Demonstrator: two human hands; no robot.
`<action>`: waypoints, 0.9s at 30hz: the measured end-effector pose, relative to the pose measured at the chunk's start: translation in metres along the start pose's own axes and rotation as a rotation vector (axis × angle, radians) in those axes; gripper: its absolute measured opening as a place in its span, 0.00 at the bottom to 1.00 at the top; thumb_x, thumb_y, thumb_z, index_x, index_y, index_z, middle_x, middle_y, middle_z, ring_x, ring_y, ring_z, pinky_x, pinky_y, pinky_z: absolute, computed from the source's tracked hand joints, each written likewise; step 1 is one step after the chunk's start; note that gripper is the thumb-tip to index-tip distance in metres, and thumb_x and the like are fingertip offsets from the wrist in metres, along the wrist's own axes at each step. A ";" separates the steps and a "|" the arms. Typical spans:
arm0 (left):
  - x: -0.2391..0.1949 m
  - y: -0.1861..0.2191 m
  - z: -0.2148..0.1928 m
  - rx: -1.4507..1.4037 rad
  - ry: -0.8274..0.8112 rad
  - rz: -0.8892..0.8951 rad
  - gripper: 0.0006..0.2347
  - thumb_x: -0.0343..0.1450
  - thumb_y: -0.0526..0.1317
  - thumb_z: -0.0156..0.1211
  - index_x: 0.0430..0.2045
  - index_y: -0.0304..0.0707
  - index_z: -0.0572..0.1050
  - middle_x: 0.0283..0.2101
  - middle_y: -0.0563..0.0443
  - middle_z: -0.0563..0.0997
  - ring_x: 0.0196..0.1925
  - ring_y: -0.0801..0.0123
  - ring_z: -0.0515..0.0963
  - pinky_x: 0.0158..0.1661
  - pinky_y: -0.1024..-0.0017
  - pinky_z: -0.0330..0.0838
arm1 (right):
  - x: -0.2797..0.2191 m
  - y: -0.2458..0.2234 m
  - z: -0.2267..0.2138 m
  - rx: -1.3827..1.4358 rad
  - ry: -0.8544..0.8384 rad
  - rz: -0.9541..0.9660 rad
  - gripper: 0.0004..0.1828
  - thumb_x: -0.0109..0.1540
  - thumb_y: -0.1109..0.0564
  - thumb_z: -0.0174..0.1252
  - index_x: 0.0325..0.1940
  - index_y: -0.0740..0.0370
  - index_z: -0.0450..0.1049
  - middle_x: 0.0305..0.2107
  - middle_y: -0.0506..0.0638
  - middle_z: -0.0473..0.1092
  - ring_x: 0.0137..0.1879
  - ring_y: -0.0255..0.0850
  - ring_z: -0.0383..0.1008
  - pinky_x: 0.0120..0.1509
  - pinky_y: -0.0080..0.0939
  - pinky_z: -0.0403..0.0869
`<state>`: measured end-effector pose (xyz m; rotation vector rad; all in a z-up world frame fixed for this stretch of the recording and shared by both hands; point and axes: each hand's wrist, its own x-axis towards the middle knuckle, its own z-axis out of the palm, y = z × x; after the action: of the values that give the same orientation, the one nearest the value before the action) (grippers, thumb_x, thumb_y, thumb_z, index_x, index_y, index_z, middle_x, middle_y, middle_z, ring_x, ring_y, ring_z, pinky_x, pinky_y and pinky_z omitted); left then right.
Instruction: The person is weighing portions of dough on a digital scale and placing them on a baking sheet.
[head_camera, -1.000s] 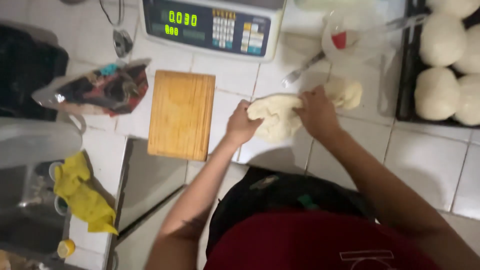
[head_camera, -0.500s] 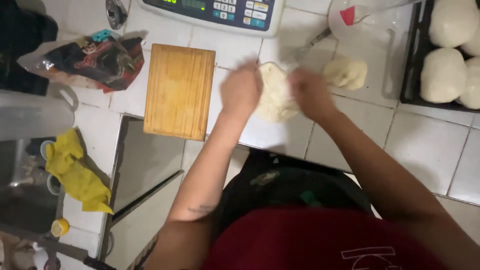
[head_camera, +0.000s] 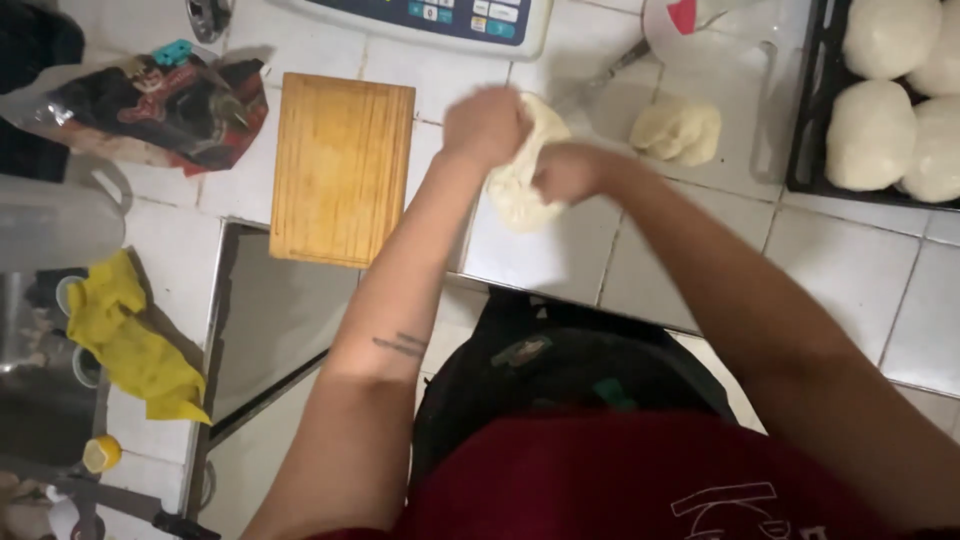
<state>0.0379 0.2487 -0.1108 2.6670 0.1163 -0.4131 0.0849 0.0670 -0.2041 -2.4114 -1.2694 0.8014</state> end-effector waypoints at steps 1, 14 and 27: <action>0.005 0.000 -0.006 -0.111 0.099 -0.043 0.14 0.70 0.46 0.50 0.31 0.39 0.81 0.39 0.37 0.83 0.43 0.44 0.82 0.42 0.51 0.74 | -0.005 0.008 -0.020 -0.132 0.147 -0.114 0.12 0.59 0.53 0.54 0.30 0.64 0.77 0.30 0.64 0.75 0.39 0.60 0.76 0.47 0.59 0.72; -0.022 -0.061 0.166 -0.169 0.451 0.556 0.07 0.72 0.35 0.53 0.30 0.31 0.78 0.34 0.35 0.80 0.40 0.43 0.79 0.47 0.47 0.70 | -0.060 -0.046 0.097 -0.139 0.589 -0.196 0.13 0.50 0.53 0.56 0.31 0.64 0.79 0.29 0.60 0.76 0.39 0.59 0.76 0.47 0.63 0.73; -0.071 -0.039 0.123 -0.805 0.433 0.200 0.07 0.76 0.37 0.47 0.38 0.32 0.73 0.43 0.34 0.79 0.47 0.42 0.80 0.50 0.59 0.73 | -0.051 -0.067 0.059 0.293 0.567 0.460 0.11 0.65 0.53 0.51 0.36 0.64 0.71 0.31 0.62 0.73 0.40 0.59 0.75 0.47 0.58 0.72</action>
<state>-0.0687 0.2293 -0.2104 1.8985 0.1127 0.2460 -0.0180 0.0632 -0.2005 -2.4462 -0.3646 0.3222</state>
